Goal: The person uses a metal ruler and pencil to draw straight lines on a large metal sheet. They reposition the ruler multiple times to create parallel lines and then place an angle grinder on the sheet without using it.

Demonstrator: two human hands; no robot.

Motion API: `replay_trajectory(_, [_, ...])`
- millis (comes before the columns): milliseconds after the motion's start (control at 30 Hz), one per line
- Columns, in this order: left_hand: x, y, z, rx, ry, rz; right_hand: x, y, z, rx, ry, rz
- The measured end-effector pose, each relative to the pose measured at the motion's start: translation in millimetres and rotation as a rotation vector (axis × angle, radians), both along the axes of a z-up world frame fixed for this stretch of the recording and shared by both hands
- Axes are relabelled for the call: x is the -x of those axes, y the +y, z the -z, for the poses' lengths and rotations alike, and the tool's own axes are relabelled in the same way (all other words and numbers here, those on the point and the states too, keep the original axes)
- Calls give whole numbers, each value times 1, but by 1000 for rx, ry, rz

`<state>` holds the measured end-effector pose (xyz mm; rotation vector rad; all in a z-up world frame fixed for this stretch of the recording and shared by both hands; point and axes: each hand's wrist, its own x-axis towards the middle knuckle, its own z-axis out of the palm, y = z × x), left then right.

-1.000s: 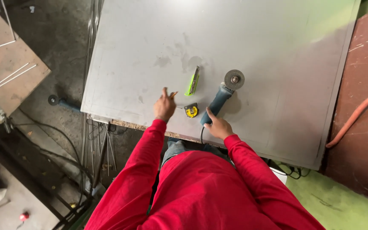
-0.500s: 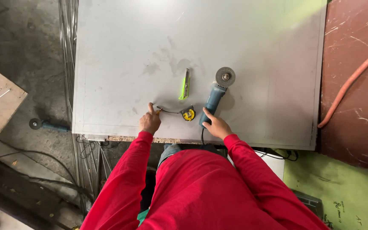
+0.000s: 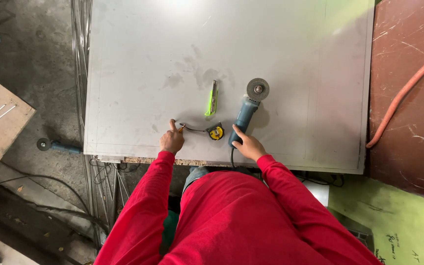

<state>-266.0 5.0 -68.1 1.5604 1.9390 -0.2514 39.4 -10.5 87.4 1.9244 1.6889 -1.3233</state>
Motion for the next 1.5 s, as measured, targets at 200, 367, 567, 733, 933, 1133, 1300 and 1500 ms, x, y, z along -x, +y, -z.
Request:
replay_trajectory(200, [1,1,-3,46,-42,-35,-1,-2,-32,-65,98,-32])
replay_trajectory(367, [-2,1,-10,16,-34,-15,12,4,-178,231,1363,-268])
replay_trajectory(567, [0,5,-34,-25,-224,-151,33,-19,-243,398,1703,-953])
replay_trajectory(733, [-1,11,-51,40,-234,-166,27,-16,-255,201,1670,-883])
replay_trajectory(933, [-1,11,-49,57,-233,-150,26,-8,-285,-295,1672,-348])
replay_trajectory(1133, [1,10,-40,80,-148,-20,37,-27,-283,-627,1786,77])
replay_trajectory(1300, [-2,9,-19,94,-14,170,46,-44,-362,-503,2084,190])
replay_trajectory(1500, [-1,-8,-11,73,43,397,36,-91,-355,-517,2055,213])
